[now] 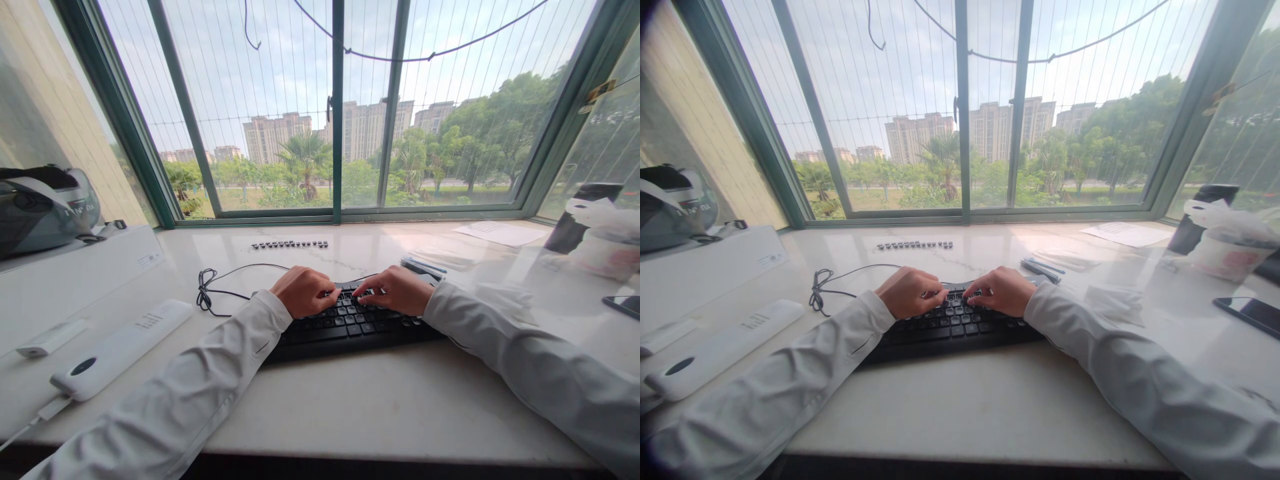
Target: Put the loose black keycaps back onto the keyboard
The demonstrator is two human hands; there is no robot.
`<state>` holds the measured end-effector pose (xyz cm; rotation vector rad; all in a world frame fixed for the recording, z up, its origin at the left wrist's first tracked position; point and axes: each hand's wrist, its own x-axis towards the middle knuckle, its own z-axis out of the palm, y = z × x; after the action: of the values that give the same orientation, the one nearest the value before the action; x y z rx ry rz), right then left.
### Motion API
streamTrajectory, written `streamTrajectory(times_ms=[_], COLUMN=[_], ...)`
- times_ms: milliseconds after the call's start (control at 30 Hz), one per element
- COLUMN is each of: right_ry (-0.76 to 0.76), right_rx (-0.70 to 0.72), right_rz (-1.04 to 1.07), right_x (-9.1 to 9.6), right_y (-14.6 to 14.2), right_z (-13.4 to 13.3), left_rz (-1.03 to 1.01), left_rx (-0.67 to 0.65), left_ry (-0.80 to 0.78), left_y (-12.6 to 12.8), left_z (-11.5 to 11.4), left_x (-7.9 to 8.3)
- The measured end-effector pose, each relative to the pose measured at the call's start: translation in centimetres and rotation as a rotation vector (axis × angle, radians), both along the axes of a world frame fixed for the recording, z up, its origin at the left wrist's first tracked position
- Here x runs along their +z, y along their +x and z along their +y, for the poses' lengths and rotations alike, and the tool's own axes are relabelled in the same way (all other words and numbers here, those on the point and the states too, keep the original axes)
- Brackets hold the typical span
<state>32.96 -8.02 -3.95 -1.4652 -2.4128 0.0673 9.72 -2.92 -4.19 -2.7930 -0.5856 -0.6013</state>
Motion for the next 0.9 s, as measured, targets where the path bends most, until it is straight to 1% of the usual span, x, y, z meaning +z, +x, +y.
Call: streamTrajectory(times_ms=[300,433,600,767,900], right_ry=[0.022,0.062,0.076,0.061,0.07], right_rx=[0.027,0.033,0.005,-0.04,-0.038], right_rz=[-0.003,-0.051,-0.085,-0.101,-0.139], right_x=[-0.3,-0.1,0.0,0.0,0.2], right_y=[0.1,-0.1,-0.3,-0.3,-0.5], right_z=[0.1,-0.1,-0.1,-0.1,-0.4], left_rz=[0.004,-0.033,0.026,0.032,0.037], left_rx=[0.009,-0.049,-0.119,-0.146,-0.159], left_ry=[0.011,-0.067,-0.138,-0.118,-0.093], left_y=[0.1,0.1,0.1,0.1,0.1], left_z=[-0.3,-0.9,-1.1,-1.0,-0.8], left_x=[0.2,0.4,0.4,0.3,0.2])
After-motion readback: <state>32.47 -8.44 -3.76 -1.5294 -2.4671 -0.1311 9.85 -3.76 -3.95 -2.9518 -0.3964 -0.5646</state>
